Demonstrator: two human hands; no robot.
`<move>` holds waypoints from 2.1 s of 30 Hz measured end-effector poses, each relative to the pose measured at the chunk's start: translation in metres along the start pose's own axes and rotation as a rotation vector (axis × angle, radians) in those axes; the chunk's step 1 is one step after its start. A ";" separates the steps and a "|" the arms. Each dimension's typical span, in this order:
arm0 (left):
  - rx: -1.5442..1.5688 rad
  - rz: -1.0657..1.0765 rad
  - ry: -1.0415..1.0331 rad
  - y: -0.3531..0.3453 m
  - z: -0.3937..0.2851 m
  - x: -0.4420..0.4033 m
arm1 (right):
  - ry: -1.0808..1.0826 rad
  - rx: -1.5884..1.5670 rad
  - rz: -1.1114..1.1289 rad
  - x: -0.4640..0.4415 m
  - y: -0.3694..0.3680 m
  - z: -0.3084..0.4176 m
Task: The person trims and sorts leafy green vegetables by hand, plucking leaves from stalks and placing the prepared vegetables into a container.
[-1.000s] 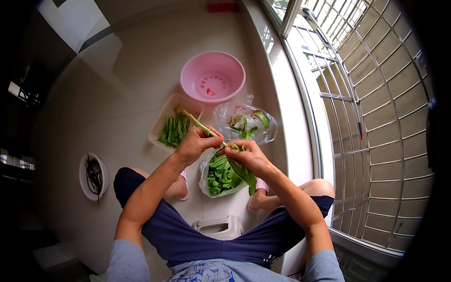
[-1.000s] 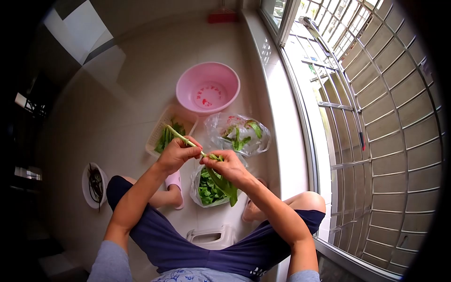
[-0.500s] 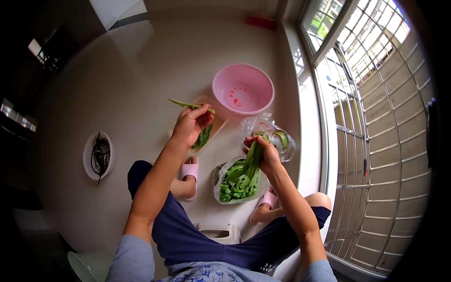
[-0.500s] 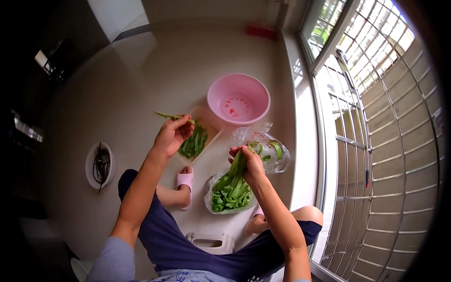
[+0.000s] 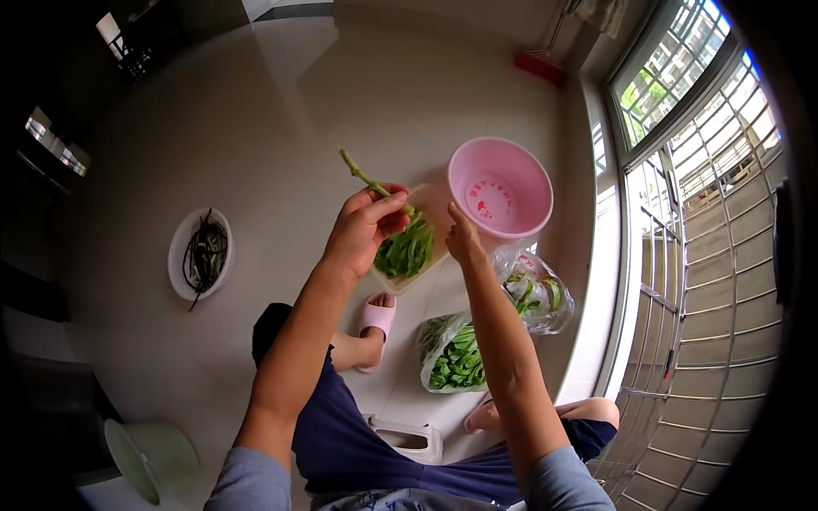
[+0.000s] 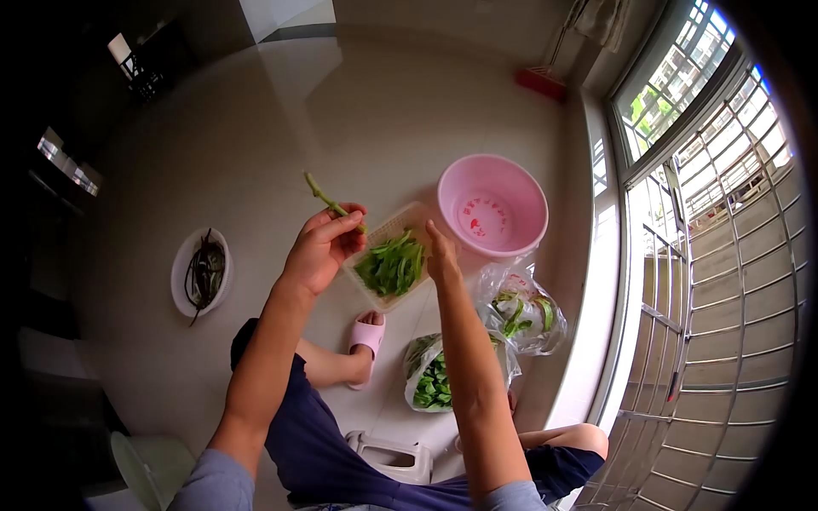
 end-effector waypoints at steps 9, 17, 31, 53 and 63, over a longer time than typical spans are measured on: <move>-0.683 0.315 0.049 -0.050 0.063 0.002 | 0.194 0.084 0.322 0.154 0.000 0.058; -1.313 0.737 -0.037 -0.106 0.174 0.054 | 0.191 0.211 0.076 0.196 0.106 0.023; -2.009 1.078 -0.188 -0.082 0.211 0.071 | 0.647 1.248 -0.638 0.144 0.241 0.072; -1.960 0.940 -0.237 -0.076 0.171 0.056 | 0.116 1.704 -0.053 0.097 0.178 -0.120; -2.026 0.963 -0.235 -0.089 0.171 0.052 | 0.441 1.349 0.140 0.167 0.167 -0.031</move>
Point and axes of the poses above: each hand's wrist, its own x-axis away from the middle knuckle, its own y-axis out of the back of the hand, z = x × y, the point moved 8 cm from there along -x, towards the middle knuckle, and after that the axes turned 1 degree about x, right-handed, at the moved point
